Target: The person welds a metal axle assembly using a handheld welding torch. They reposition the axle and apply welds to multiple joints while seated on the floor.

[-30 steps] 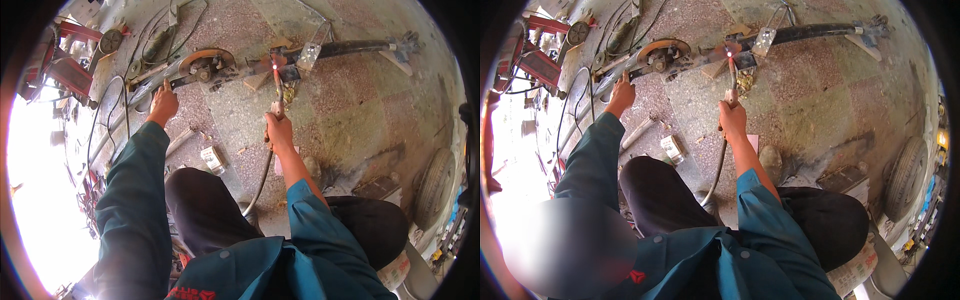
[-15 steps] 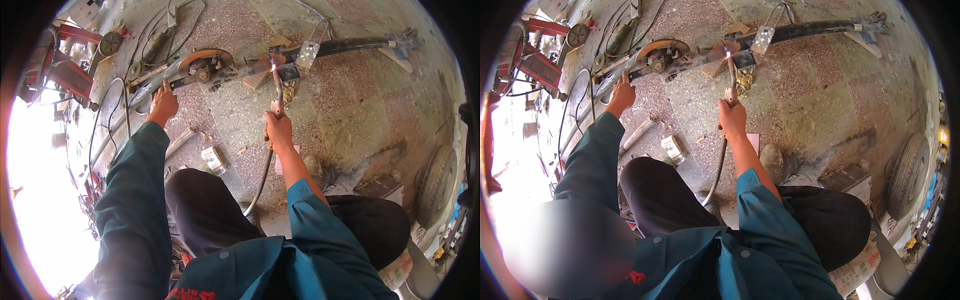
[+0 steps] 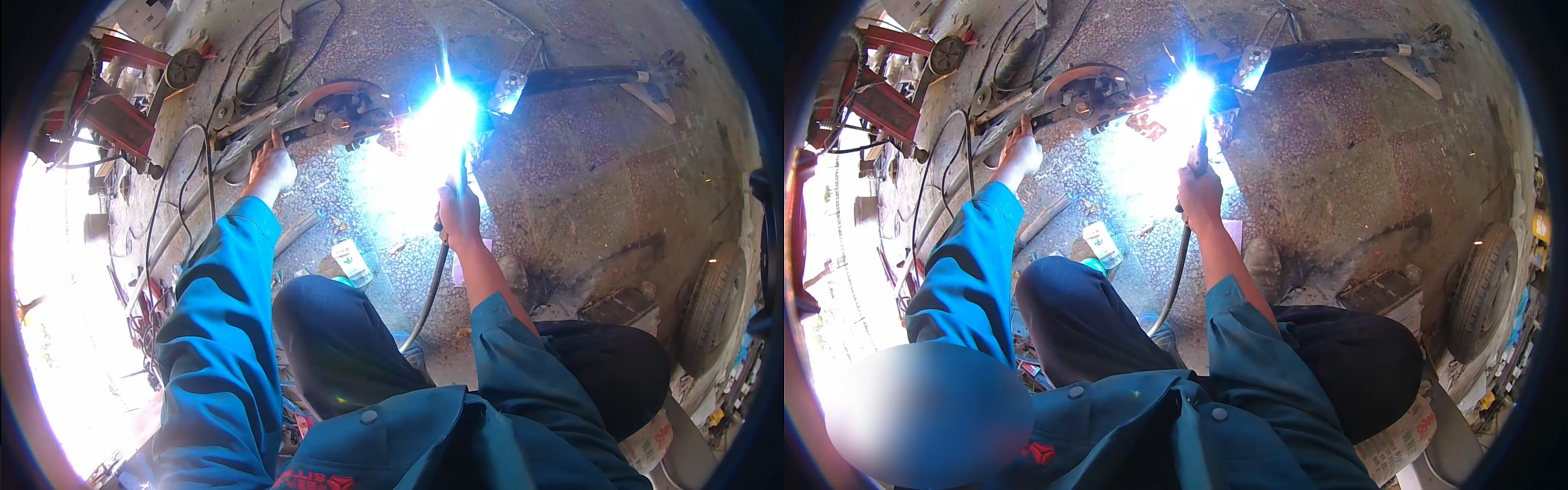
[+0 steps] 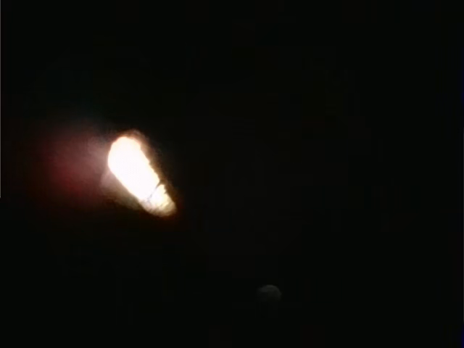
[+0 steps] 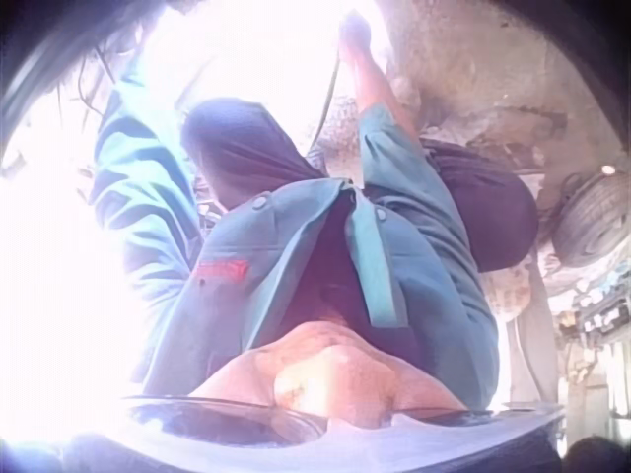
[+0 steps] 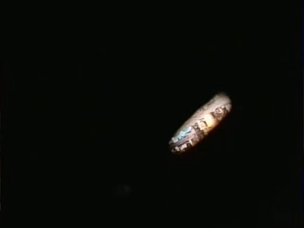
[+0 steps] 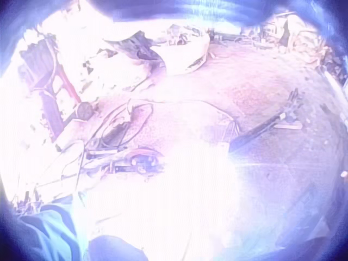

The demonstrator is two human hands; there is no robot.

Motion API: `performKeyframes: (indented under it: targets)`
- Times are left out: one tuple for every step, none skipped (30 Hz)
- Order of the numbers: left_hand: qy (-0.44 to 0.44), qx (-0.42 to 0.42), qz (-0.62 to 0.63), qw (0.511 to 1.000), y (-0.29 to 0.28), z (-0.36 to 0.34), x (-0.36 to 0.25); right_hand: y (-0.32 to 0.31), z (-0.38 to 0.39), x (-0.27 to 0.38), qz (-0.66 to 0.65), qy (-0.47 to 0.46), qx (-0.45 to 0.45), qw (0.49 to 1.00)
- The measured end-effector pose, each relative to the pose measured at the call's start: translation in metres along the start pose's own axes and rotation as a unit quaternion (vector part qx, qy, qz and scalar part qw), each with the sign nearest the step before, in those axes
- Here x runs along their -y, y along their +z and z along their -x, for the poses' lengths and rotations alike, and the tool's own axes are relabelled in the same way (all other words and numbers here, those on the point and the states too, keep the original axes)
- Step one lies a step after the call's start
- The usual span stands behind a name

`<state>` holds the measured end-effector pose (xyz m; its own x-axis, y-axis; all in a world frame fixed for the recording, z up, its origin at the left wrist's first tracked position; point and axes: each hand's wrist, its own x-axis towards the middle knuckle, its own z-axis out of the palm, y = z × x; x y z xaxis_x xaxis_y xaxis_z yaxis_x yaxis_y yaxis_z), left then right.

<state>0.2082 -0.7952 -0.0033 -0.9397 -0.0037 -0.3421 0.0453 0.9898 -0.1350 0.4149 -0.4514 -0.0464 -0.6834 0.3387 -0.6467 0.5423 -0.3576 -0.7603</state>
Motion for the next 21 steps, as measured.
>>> performKeyframes:
  targets:
    - [0.002, -0.002, -0.001, 1.0, 0.001, -0.001, 0.0, 0.001, -0.001, -0.002, 0.003, -0.01, -0.004, 1.0]
    - [0.004, -0.004, -0.002, 1.0, 0.001, -0.001, 0.0, 0.001, -0.003, -0.005, 0.002, -0.012, -0.009, 1.0]
    - [0.006, -0.006, -0.003, 1.0, 0.0, -0.001, 0.0, 0.001, -0.007, -0.01, 0.014, -0.03, -0.015, 0.999]
    - [0.006, -0.012, -0.002, 1.0, 0.003, -0.004, 0.002, 0.001, -0.011, -0.015, 0.026, -0.049, -0.021, 0.998]
    - [0.005, -0.012, -0.001, 1.0, 0.002, -0.002, 0.002, 0.004, -0.01, -0.014, 0.039, -0.066, -0.026, 0.997]
    - [0.004, -0.013, 0.0, 1.0, 0.002, 0.0, 0.002, 0.004, -0.008, -0.013, 0.042, -0.054, -0.027, 0.997]
    - [0.003, -0.013, 0.001, 1.0, 0.002, 0.001, 0.002, 0.004, -0.006, -0.012, 0.045, -0.042, -0.027, 0.998]
    - [-0.007, 0.024, 0.005, 1.0, -0.01, 0.006, -0.005, 0.005, -0.002, -0.008, 0.048, -0.032, -0.029, 0.998]
    - [-0.003, 0.018, 0.003, 1.0, -0.006, 0.004, -0.003, 0.007, -0.001, -0.007, 0.041, -0.044, -0.034, 0.998]
    - [0.002, 0.013, 0.001, 1.0, -0.001, 0.0, 0.0, 0.009, 0.0, -0.005, 0.034, -0.055, -0.039, 0.997]
    - [0.005, 0.009, -0.004, 1.0, -0.001, 0.001, 0.0, 0.011, 0.001, -0.004, 0.026, -0.064, -0.044, 0.997]
    - [0.001, 0.011, -0.005, 1.0, -0.002, 0.002, -0.001, 0.011, 0.002, -0.003, 0.032, -0.059, -0.045, 0.997]
    - [-0.004, 0.014, -0.007, 1.0, -0.003, 0.002, -0.003, 0.012, 0.003, -0.002, 0.038, -0.055, -0.047, 0.997]
    - [-0.009, 0.016, -0.008, 1.0, -0.005, 0.003, -0.004, 0.012, 0.003, -0.002, 0.043, -0.051, -0.049, 0.997]
    - [-0.009, 0.014, -0.005, 1.0, -0.005, 0.004, -0.004, 0.012, 0.003, -0.002, 0.041, -0.048, -0.047, 0.997]
    - [-0.01, 0.013, -0.002, 1.0, -0.006, 0.004, -0.005, 0.013, 0.002, -0.002, 0.039, -0.045, -0.045, 0.997]
    - [-0.01, 0.012, 0.002, 1.0, -0.006, 0.005, -0.005, 0.012, 0.001, -0.003, 0.037, -0.042, -0.044, 0.997]
    - [-0.01, 0.013, 0.002, 1.0, -0.007, 0.005, -0.006, 0.012, 0.001, -0.003, 0.035, -0.037, -0.042, 0.998]
    - [-0.011, 0.014, 0.003, 1.0, -0.007, 0.004, -0.006, 0.011, 0.0, -0.002, 0.033, -0.031, -0.041, 0.998]
    - [-0.012, 0.015, 0.003, 1.0, -0.008, 0.005, -0.007, 0.011, 0.0, -0.001, 0.031, -0.026, -0.038, 0.998]
    - [-0.012, 0.018, 0.002, 1.0, -0.009, 0.005, -0.007, 0.011, 0.001, -0.001, 0.029, -0.027, -0.036, 0.999]
